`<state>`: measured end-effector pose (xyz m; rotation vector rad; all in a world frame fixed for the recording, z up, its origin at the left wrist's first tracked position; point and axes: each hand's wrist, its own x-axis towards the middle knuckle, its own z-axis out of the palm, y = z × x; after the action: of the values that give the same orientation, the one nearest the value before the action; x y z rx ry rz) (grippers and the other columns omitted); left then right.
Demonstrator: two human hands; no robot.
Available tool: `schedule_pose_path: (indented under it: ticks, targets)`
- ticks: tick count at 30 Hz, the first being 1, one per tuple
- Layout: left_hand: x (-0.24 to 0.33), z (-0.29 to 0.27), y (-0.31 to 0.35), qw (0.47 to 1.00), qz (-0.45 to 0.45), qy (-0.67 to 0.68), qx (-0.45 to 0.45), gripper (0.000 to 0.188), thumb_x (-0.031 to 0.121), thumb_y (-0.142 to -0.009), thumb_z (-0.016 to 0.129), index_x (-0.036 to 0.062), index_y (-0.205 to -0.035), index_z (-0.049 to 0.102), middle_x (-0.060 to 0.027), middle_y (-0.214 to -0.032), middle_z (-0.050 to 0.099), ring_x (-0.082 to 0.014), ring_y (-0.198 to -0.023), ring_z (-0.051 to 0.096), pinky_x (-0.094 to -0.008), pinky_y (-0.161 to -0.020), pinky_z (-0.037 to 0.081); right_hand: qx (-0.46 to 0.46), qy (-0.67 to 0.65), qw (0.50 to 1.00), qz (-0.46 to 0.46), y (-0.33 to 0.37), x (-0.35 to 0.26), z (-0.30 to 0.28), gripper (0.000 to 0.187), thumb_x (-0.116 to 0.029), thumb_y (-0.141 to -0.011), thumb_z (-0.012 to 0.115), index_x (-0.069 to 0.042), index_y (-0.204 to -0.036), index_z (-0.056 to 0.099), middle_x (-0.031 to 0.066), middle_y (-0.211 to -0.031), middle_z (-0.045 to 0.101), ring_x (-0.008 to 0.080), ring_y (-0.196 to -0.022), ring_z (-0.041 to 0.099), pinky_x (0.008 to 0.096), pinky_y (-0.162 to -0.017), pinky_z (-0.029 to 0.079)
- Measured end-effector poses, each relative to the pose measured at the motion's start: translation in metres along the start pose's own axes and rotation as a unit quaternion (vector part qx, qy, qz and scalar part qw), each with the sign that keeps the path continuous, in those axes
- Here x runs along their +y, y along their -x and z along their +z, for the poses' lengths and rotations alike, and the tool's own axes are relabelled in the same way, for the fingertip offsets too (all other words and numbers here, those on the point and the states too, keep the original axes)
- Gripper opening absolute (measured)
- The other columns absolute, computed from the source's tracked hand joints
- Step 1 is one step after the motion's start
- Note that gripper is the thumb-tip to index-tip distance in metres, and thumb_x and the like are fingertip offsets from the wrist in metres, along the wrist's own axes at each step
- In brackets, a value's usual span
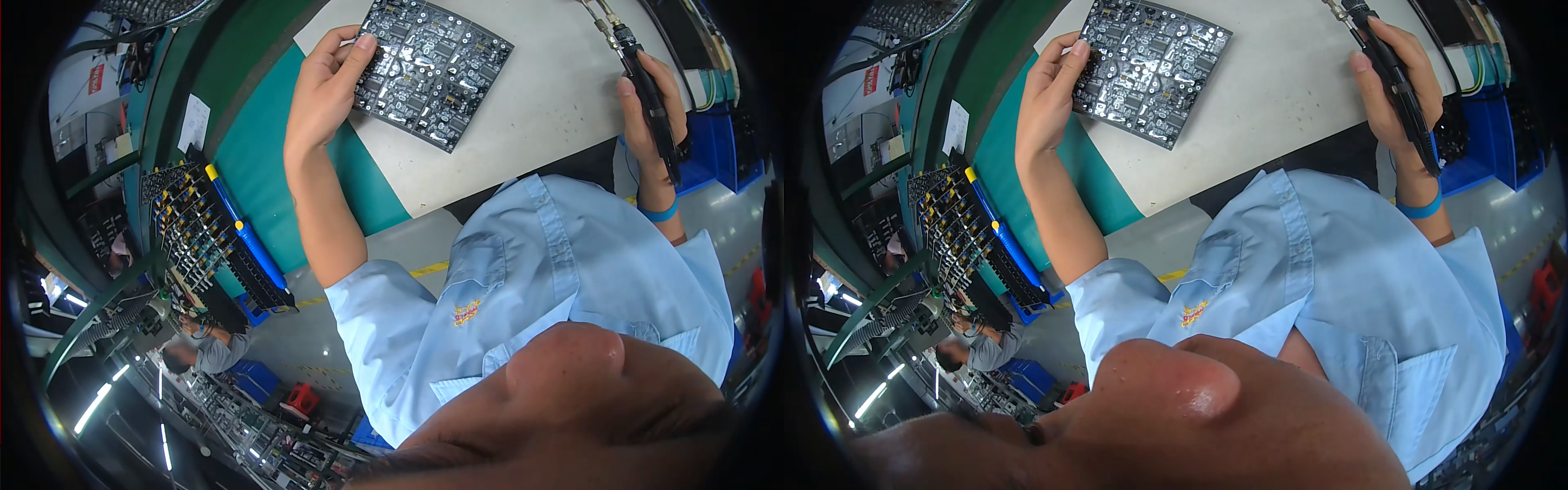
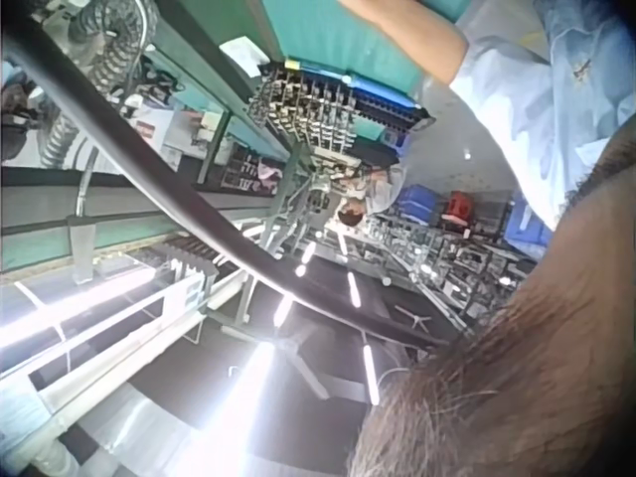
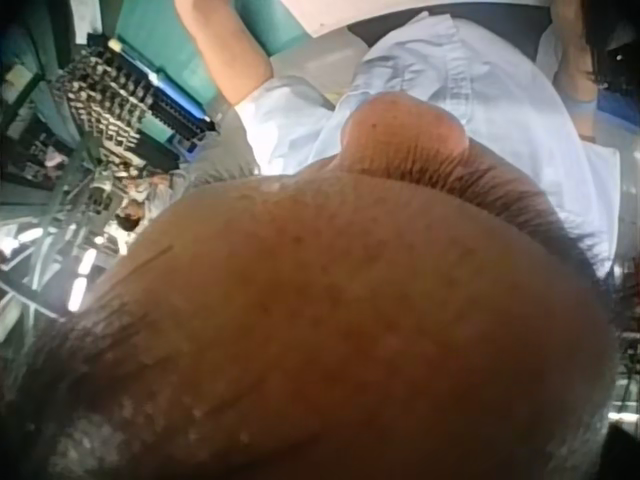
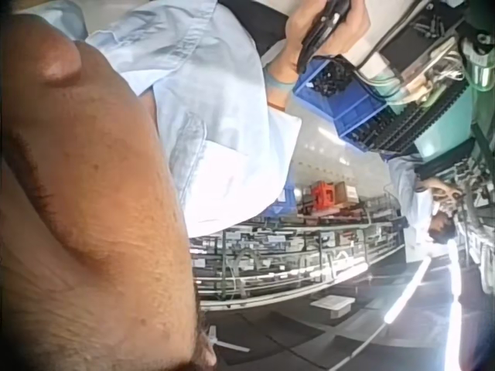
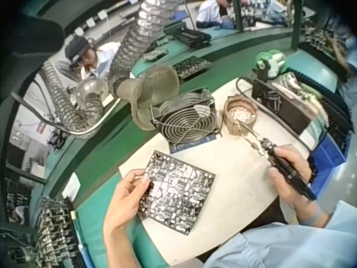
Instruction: Soldering and reworking electronic components on a printed circuit board at a manufacturing station.
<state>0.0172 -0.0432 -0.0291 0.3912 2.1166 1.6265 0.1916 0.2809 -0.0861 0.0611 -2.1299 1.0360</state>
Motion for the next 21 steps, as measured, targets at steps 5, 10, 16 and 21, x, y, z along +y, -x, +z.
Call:
schedule_pose_path:
  ticks: [5,10,16,21]
  targets:
    - [0.002,0.000,0.001,1.000,0.001,0.005,-0.001,0.031,0.020,-0.098,0.061,-0.0057,-0.115,0.059,-0.0112,-0.088,0.070,-0.0090,-0.068,0.060,-0.0180,-0.057,0.046,-0.006,0.002,1.000,-0.003,0.000,0.001,-0.001,0.039,-0.002,-0.082,0.073,0.001,-0.120,0.062,0.0148,-0.106,0.068,0.0217,-0.087,0.067,0.0259,-0.077,0.052]
    - [0.002,-0.001,0.002,1.000,-0.007,-0.007,0.005,0.031,0.021,-0.098,0.061,-0.0047,-0.115,0.060,-0.0096,-0.088,0.069,-0.0083,-0.068,0.059,-0.0176,-0.058,0.045,-0.005,-0.006,1.000,-0.008,-0.001,0.002,0.000,0.039,-0.003,-0.082,0.073,0.001,-0.120,0.062,0.0148,-0.107,0.067,0.0217,-0.088,0.067,0.0260,-0.077,0.051]
    - [0.005,0.000,-0.001,1.000,0.010,-0.011,0.027,0.031,0.022,-0.098,0.061,-0.0034,-0.115,0.063,-0.0080,-0.089,0.069,-0.0085,-0.072,0.058,-0.0177,-0.062,0.045,-0.012,-0.003,1.000,-0.004,-0.001,0.005,-0.010,0.039,-0.003,-0.082,0.073,0.001,-0.120,0.062,0.0149,-0.108,0.067,0.0217,-0.089,0.066,0.0260,-0.077,0.051]
    - [0.004,-0.011,-0.006,0.996,0.050,0.051,0.061,0.030,0.022,-0.097,0.062,-0.0010,-0.116,0.065,-0.0069,-0.089,0.068,-0.0086,-0.077,0.058,-0.0187,-0.068,0.045,-0.012,-0.041,0.999,0.012,-0.005,-0.001,-0.013,0.040,-0.002,-0.082,0.071,0.002,-0.121,0.061,0.0156,-0.109,0.066,0.0220,-0.089,0.066,0.0263,-0.079,0.051]
